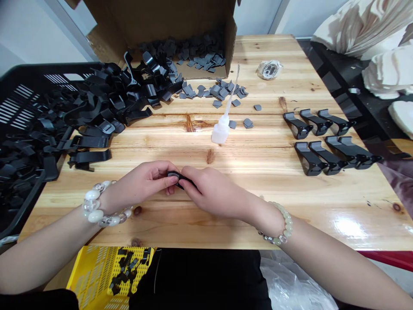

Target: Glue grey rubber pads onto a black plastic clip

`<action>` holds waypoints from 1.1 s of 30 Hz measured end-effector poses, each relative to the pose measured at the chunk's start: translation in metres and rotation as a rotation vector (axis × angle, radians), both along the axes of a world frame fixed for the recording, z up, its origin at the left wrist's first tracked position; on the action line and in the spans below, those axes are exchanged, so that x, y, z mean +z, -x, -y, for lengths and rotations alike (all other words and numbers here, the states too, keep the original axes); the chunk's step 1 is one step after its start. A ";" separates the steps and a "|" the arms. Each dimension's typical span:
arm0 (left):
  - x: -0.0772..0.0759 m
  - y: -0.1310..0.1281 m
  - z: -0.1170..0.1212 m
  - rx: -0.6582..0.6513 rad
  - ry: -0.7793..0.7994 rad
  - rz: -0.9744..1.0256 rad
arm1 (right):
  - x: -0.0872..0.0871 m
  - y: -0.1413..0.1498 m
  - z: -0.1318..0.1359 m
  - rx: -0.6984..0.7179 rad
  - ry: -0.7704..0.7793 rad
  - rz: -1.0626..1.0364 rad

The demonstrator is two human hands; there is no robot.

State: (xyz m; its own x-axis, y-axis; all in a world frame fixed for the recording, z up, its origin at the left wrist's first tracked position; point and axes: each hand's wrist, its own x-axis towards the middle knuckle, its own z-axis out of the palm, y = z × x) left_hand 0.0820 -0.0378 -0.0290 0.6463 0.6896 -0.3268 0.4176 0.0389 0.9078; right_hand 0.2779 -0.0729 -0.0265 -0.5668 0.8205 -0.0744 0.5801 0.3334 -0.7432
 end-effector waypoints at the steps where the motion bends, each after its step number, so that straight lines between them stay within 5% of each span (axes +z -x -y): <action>1: 0.000 0.000 0.000 -0.004 -0.008 -0.011 | 0.000 0.000 0.000 0.004 -0.008 0.008; 20: -0.001 -0.001 -0.001 -0.038 0.050 0.003 | -0.002 -0.002 0.002 0.029 -0.003 0.014; 26: 0.000 -0.005 0.000 0.144 0.169 0.152 | -0.002 0.002 -0.003 -0.121 0.039 -0.109; 33: 0.000 -0.010 0.009 0.249 0.006 0.148 | -0.005 0.007 0.000 -0.159 0.018 -0.057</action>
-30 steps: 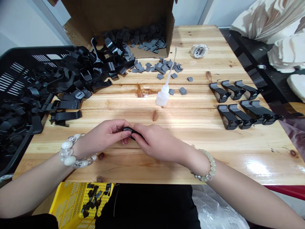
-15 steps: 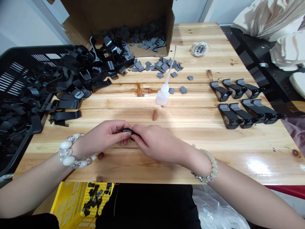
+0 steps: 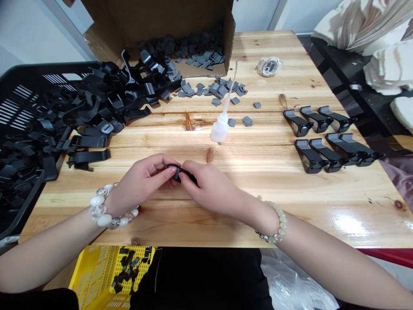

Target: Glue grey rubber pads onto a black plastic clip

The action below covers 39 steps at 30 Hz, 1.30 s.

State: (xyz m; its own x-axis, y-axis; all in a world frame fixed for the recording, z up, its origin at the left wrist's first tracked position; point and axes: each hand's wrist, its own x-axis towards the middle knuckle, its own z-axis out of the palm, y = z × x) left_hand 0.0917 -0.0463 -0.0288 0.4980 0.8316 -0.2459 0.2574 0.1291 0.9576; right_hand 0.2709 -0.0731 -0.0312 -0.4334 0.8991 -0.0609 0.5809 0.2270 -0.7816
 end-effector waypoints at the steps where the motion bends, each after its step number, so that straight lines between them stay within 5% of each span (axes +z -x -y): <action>1: -0.001 0.000 0.001 -0.002 -0.014 -0.002 | 0.000 0.000 0.000 0.003 0.001 0.010; 25: -0.008 0.001 0.003 0.013 -0.088 -0.033 | -0.002 0.002 0.004 0.000 -0.052 0.068; 39: -0.002 0.005 -0.007 -0.047 0.098 0.160 | -0.005 -0.003 -0.004 -0.126 0.093 -0.229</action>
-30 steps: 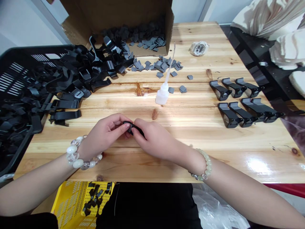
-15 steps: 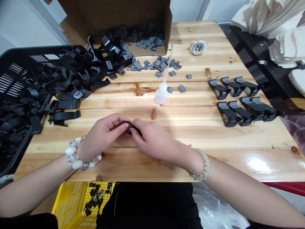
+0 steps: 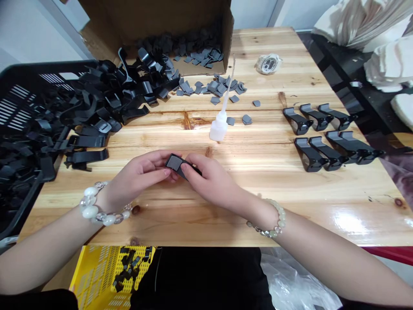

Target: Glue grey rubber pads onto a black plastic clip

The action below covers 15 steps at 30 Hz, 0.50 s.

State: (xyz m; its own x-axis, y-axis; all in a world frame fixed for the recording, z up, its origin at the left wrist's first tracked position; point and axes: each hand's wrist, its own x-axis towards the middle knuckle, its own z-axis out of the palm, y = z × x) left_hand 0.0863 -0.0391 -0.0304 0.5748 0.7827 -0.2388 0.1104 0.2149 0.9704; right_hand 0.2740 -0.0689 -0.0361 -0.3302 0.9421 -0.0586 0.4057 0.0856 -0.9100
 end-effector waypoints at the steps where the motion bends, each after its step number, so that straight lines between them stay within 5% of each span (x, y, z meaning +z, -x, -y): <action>1: 0.001 0.001 -0.001 -0.013 -0.009 -0.008 | 0.001 0.000 0.000 -0.006 0.013 -0.005; 15: -0.002 0.001 0.003 0.029 -0.207 -0.071 | 0.001 -0.002 -0.001 0.007 0.125 -0.089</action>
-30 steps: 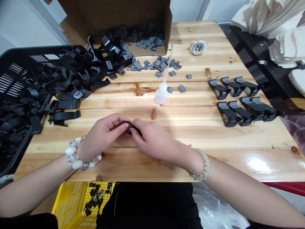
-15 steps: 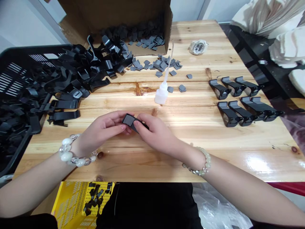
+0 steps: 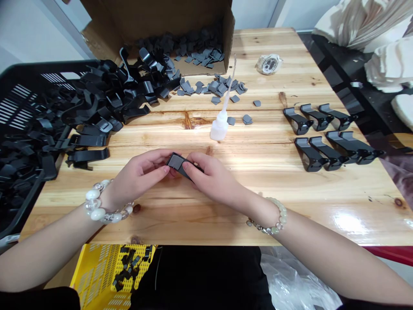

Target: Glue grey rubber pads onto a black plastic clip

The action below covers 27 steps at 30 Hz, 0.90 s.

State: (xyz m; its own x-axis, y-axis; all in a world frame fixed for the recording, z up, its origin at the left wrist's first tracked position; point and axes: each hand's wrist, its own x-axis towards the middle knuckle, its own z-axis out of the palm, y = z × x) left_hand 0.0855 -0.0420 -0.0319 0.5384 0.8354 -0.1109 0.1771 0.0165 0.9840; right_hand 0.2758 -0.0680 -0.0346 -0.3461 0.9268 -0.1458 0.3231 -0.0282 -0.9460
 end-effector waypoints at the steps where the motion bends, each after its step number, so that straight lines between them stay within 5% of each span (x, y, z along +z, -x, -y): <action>1: 0.000 0.000 0.001 0.008 -0.009 0.000 | 0.000 0.000 0.000 0.003 0.013 -0.019; 10: 0.002 0.001 0.001 -0.083 0.007 0.056 | 0.001 -0.006 -0.002 0.053 0.073 -0.137; 15: 0.001 -0.001 0.006 -0.053 0.035 0.095 | 0.000 -0.008 -0.002 -0.134 -0.373 0.008; 19: -0.002 -0.002 0.007 -0.019 0.008 0.122 | -0.001 -0.007 0.001 -0.148 -0.693 0.134; 27: -0.003 -0.004 0.010 0.004 -0.003 0.110 | -0.005 -0.003 0.005 -0.203 -0.840 0.221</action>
State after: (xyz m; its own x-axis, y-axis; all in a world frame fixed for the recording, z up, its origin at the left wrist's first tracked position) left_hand 0.0893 -0.0520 -0.0345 0.5436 0.8380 -0.0487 0.0675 0.0142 0.9976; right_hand 0.2788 -0.0729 -0.0395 -0.2079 0.7983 0.5652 0.5647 0.5698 -0.5971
